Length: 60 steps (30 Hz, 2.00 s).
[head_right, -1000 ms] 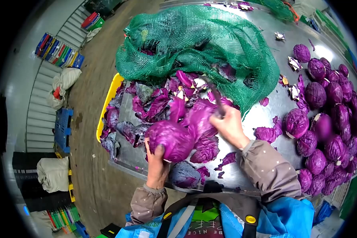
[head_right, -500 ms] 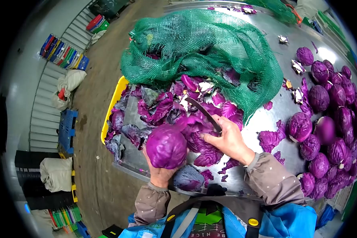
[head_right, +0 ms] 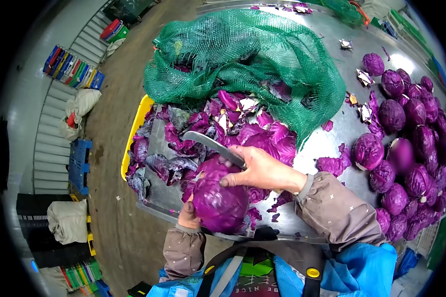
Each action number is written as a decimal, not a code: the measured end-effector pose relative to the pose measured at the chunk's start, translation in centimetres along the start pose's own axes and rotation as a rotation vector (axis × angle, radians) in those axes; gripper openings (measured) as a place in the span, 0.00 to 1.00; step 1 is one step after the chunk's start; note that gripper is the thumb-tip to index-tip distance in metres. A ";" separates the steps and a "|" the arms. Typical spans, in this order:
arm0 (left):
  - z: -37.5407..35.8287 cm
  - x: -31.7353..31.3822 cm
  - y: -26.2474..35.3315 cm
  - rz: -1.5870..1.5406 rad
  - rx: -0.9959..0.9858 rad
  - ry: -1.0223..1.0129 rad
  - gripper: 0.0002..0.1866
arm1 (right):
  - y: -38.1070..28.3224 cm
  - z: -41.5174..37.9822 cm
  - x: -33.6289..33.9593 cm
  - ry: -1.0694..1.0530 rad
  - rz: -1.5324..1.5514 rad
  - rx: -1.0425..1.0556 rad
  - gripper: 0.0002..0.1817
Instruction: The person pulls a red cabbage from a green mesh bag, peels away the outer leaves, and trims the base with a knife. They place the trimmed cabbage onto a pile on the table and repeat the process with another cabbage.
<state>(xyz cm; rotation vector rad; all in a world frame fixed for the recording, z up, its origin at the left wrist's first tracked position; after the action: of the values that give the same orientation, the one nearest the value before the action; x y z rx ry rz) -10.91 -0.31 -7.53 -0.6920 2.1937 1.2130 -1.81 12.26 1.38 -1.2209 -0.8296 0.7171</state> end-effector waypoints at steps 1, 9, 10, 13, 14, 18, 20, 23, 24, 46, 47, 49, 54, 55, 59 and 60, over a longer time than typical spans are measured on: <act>0.0 -0.5 0.5 0.127 -0.018 -0.016 0.66 | 0.7 -0.3 -0.7 -0.082 0.032 -0.103 0.25; 1.2 -3.0 2.8 0.136 -0.072 0.008 0.65 | -4.1 -4.7 1.0 -0.205 0.300 -0.134 0.22; 1.1 -2.1 2.6 0.036 -0.106 0.039 0.60 | -4.4 -5.5 1.9 -0.145 0.423 -0.161 0.23; 1.3 2.2 0.0 -0.200 -0.068 0.143 0.54 | -2.9 -4.9 4.6 -0.077 -0.028 -0.284 0.38; 1.3 2.8 -0.5 -0.155 -0.067 0.211 0.49 | -2.8 -4.1 4.8 -0.010 -0.305 -0.069 0.41; 2.5 -1.1 0.2 -0.132 -0.061 0.144 0.50 | -1.2 -2.1 1.4 -0.029 -0.189 0.133 0.49; 2.4 -2.3 -0.2 -0.226 -0.062 0.032 0.51 | 0.9 -2.1 0.3 -0.107 0.259 -0.106 0.46; 2.0 -3.6 0.1 -0.303 -0.078 -0.203 0.55 | 3.3 -2.6 0.5 -0.064 0.280 -0.124 0.42; 1.8 -3.5 0.0 -0.235 -0.020 -0.113 0.55 | 3.0 -2.7 1.0 -0.006 0.261 -0.129 0.38; 3.3 -3.9 0.4 -0.615 -0.003 -0.042 0.36 | 0.4 -2.6 2.5 0.198 -0.208 0.141 0.44; 2.8 -5.1 1.3 -0.419 -0.123 -0.007 0.39 | -0.6 -3.2 2.3 0.201 -0.355 0.180 0.48; 2.8 -6.6 1.4 -0.428 -0.064 0.031 0.34 | -0.1 -4.6 2.6 0.167 -0.217 0.041 0.54; 4.3 -14.1 2.1 0.181 -0.018 -0.078 0.37 | 1.7 -11.0 5.7 0.431 0.336 -0.018 0.57; 4.6 -15.7 1.9 0.266 -0.009 -0.138 0.44 | 3.0 -12.5 6.4 0.524 0.420 -0.002 0.55; 5.4 -20.9 0.3 0.274 0.106 -0.350 0.51 | 1.6 -21.1 11.0 0.863 0.889 0.123 0.44; 6.1 -20.5 0.1 0.349 0.090 -0.261 0.51 | 2.3 -24.2 13.1 0.943 0.802 0.106 0.41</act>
<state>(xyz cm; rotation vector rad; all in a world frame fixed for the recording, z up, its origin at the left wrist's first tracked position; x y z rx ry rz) 5.14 8.66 3.35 -0.1047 2.1843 1.2787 25.62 11.49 -2.11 -1.5811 0.5067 0.6744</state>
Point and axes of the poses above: each hand's wrist, its own z-axis towards the middle knuckle, its own x-axis out of the back of the hand, y = z × x, the point moved 10 cm from there along z, towards the middle knuckle, and after that the axes turned 11 degrees about x, right-handed, at the moved point
